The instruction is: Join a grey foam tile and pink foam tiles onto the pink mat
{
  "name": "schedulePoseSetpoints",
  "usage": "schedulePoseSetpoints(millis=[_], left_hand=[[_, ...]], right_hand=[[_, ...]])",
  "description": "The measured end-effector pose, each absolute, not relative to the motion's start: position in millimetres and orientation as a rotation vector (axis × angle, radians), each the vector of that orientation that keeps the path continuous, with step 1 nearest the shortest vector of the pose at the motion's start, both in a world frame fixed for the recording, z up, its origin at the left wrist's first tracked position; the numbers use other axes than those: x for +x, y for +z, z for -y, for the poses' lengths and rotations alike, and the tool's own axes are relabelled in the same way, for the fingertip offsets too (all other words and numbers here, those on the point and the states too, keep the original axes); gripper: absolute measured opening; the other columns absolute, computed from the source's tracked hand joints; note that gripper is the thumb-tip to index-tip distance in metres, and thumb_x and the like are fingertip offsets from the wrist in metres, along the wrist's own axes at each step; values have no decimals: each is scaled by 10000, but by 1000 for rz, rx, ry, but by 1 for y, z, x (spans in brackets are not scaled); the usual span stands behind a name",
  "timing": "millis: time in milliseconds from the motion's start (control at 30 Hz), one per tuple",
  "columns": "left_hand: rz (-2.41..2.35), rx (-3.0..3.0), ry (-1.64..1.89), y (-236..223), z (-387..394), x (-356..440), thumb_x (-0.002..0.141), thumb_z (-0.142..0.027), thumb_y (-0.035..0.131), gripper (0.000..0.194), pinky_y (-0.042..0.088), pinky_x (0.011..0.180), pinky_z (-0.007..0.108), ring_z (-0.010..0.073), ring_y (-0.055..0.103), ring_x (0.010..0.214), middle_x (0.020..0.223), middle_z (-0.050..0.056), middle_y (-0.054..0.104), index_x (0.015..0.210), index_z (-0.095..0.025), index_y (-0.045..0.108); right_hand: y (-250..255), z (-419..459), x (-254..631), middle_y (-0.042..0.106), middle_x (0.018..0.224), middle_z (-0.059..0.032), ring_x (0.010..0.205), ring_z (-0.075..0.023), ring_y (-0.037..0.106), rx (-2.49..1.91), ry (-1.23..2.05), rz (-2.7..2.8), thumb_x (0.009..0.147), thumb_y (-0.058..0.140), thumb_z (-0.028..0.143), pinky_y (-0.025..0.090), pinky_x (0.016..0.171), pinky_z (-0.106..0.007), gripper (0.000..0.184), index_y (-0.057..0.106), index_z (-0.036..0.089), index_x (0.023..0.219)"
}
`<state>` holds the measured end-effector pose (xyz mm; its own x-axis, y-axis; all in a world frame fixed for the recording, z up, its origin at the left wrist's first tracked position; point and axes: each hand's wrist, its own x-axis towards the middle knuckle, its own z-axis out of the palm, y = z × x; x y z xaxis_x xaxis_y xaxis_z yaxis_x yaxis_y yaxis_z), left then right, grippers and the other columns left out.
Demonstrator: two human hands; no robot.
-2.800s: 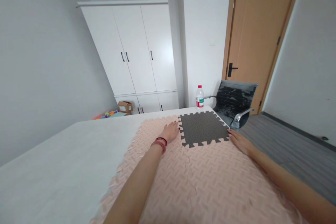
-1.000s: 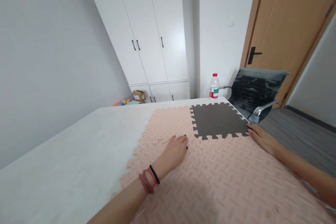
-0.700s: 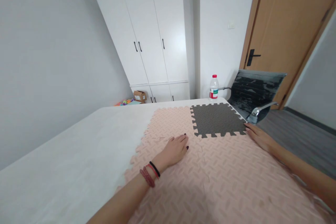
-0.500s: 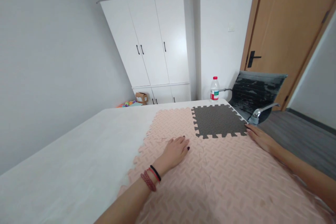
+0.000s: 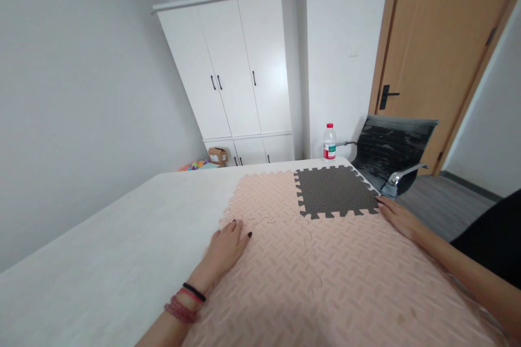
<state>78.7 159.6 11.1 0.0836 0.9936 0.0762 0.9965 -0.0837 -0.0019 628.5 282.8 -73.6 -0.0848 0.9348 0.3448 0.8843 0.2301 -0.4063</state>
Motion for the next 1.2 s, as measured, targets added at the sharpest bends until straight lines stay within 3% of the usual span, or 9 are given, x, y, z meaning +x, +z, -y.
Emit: schedulePoseSetpoints(millis=[133, 333, 600, 733, 833, 1000, 1100, 1200], left_hand=[[2028, -2342, -9, 12, -163, 68, 949, -412, 214, 547, 388, 1035, 399, 258, 483, 1244, 1346, 174, 513, 1319, -90, 456], [1985, -2365, 30, 17, -157, 67, 951, -412, 211, 523, 402, 1016, 360, 235, 501, 1221, 1320, 135, 532, 1351, -163, 437], [2028, -2355, 14, 15, -165, 67, 938, -352, 223, 478, 432, 960, 359, 223, 553, 1123, 1226, 121, 572, 1302, -208, 498], [2039, -2381, 38, 15, -167, 64, 930, -372, 258, 497, 404, 999, 373, 239, 497, 1210, 1336, 154, 494, 1354, -181, 436], [2046, -2396, 52, 19, -167, 74, 927, -394, 275, 501, 422, 979, 404, 257, 532, 1170, 1293, 176, 530, 1320, -147, 463], [1902, -2503, -14, 21, -170, 127, 940, -410, 329, 444, 384, 1033, 424, 230, 455, 1263, 1386, 123, 473, 1287, -172, 474], [1854, -2498, -40, 19, -170, 156, 933, -415, 408, 406, 395, 1019, 475, 236, 472, 1238, 1339, 111, 508, 1232, -159, 508], [1855, -2467, 0, 18, -171, 167, 906, -391, 497, 338, 462, 941, 461, 220, 552, 1112, 1209, 90, 581, 1138, -155, 562]], right_hand=[[-77, -285, 631, 441, 1414, -116, 1329, -218, 375, -1672, 203, 2012, 899, 213, 577, 240, 1154, -384, 685, 459, 119, 1346], [-83, -287, 634, 396, 1445, -119, 1353, -212, 331, -1708, 163, 2052, 907, 211, 552, 194, 1162, -389, 675, 415, 112, 1376], [-83, -287, 634, 421, 1431, -109, 1354, -205, 332, -1703, 172, 2055, 900, 211, 549, 187, 1166, -374, 673, 420, 118, 1372], [-83, -290, 636, 428, 1429, -98, 1342, -209, 353, -1738, 186, 2036, 897, 198, 576, 216, 1162, -367, 690, 426, 130, 1372], [-82, -290, 636, 421, 1436, -90, 1343, -201, 351, -1776, 170, 2055, 901, 186, 576, 225, 1158, -360, 688, 412, 141, 1383], [-74, -284, 629, 415, 1439, -98, 1345, -182, 347, -1823, 101, 2086, 908, 181, 542, 219, 1154, -329, 671, 401, 133, 1392], [-66, -278, 625, 428, 1431, -89, 1328, -187, 376, -1868, 58, 2097, 911, 182, 543, 264, 1134, -333, 659, 417, 154, 1388], [-56, -269, 619, 448, 1416, -94, 1273, -236, 450, -1906, -4, 2089, 913, 207, 527, 347, 1081, -407, 617, 430, 192, 1381]])
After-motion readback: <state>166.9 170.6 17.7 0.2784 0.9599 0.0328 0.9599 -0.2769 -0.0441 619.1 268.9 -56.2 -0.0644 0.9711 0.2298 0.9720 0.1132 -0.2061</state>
